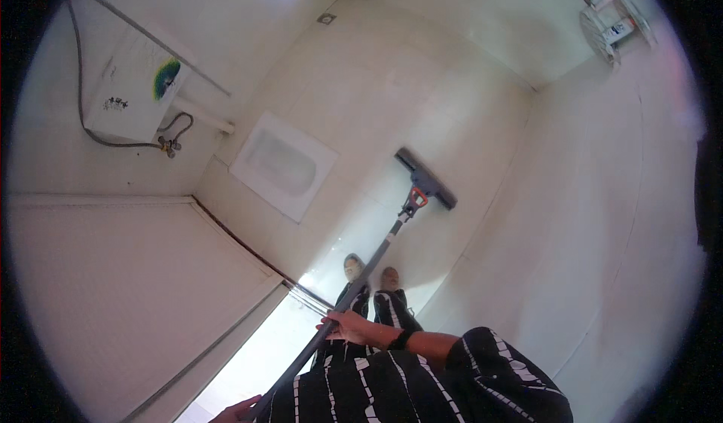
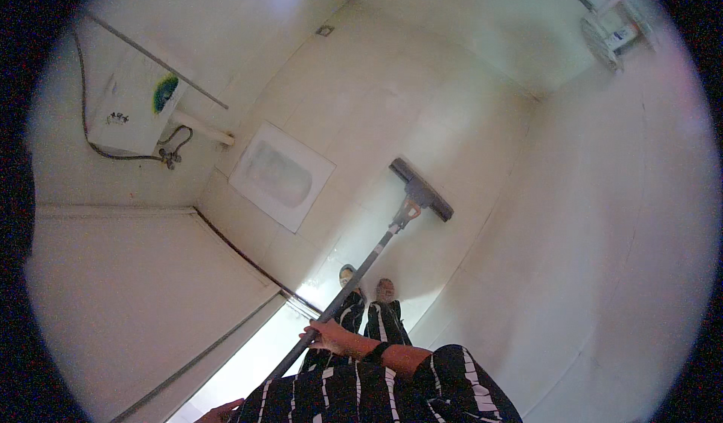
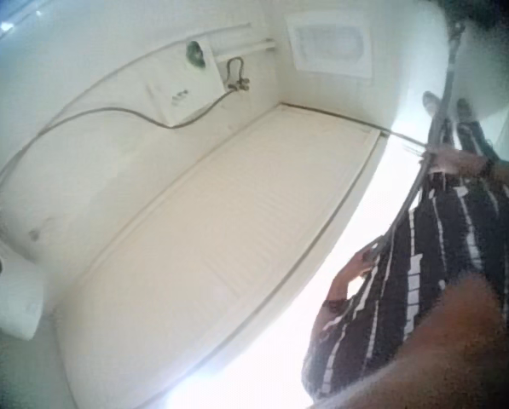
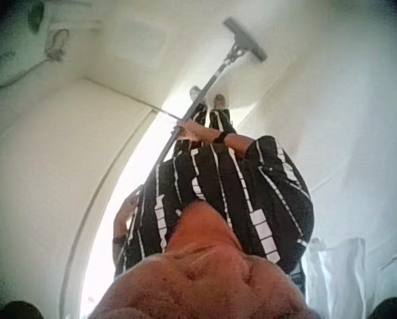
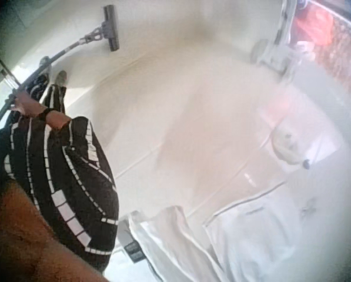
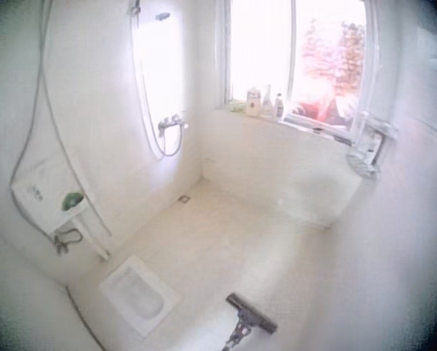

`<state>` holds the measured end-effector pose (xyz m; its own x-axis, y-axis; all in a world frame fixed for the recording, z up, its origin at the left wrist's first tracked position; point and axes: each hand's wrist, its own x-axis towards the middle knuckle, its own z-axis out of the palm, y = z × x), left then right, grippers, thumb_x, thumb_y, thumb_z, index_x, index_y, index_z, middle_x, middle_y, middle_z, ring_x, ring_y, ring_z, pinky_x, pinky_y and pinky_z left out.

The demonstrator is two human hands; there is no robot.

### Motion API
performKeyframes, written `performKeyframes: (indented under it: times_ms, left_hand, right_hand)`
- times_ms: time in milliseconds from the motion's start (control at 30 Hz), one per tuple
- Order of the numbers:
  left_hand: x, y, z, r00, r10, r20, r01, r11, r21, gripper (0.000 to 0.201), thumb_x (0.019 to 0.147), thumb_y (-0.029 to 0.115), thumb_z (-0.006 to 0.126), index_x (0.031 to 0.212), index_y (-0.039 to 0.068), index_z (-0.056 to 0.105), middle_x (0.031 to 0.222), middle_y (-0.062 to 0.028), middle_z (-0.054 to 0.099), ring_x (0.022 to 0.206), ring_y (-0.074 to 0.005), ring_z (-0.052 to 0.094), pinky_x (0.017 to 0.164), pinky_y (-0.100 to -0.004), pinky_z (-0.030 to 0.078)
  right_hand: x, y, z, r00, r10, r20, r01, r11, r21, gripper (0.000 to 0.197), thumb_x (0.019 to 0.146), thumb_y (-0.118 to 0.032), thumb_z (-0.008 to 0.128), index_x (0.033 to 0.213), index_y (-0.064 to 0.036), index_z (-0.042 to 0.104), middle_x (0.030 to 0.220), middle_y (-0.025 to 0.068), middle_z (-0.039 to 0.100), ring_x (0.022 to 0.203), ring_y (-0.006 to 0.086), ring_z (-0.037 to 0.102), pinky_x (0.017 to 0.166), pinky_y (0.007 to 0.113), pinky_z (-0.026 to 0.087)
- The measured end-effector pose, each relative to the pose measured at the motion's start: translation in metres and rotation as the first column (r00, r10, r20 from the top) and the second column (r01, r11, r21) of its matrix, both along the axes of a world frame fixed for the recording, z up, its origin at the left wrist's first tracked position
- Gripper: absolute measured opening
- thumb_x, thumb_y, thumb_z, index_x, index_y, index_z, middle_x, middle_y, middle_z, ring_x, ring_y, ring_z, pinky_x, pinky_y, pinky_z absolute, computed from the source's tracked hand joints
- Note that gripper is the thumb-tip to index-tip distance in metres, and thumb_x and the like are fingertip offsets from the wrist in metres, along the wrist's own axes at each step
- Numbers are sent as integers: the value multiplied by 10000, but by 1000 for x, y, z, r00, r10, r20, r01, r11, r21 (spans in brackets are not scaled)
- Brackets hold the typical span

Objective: The recorder uses a squeegee to clean water off the bathroom floor and walls.

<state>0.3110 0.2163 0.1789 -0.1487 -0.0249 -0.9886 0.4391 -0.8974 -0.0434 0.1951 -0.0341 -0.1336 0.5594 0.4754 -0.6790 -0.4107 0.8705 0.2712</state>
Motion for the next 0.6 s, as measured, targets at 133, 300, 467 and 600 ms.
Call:
performKeyframes:
  times_ms: [133, 300, 467, 600]
  left_hand:
    - [8, -9, -34, 999, 49, 1, -49, 992, -117, 829, 723, 438, 631, 1355, 62, 246, 1144, -64, 518, 810, -147, 534, 669, -299, 450]
    - [22, -47, -112, 997, 77, -20, -80, 942, -327, 776, 760, 339, 614, 1365, 70, 210, 1130, -67, 510, 849, -140, 516, 727, -290, 434]
    - [36, -134, -190, 995, 96, -18, -91, 850, -519, 735, 797, 240, 596, 1376, 78, 174, 1115, -69, 502, 887, -133, 499, 786, -281, 418]
    - [64, -229, -198, 995, 95, 24, -61, 791, -609, 714, 826, 160, 582, 1384, 84, 145, 1103, -71, 495, 918, -127, 485, 833, -274, 404]
  right_hand:
    - [7, -20, -36, 993, -34, -113, 15, 986, -165, 269, 881, -194, 459, 1016, 11, 350, 970, 163, 491, 926, 329, 559, 851, 512, 457]
    - [43, -97, -39, 983, -5, -186, -73, 910, -409, 365, 897, -291, 409, 1039, 37, 337, 896, 175, 517, 781, 334, 596, 721, 513, 509]
    - [68, -192, -80, 970, -106, -219, -39, 819, -572, 363, 883, -321, 405, 999, 22, 379, 734, 161, 530, 599, 325, 591, 567, 473, 529]
    - [104, -290, -85, 957, -67, -282, -128, 775, -619, 361, 904, -332, 388, 962, 24, 407, 682, 133, 531, 605, 279, 592, 587, 437, 528]
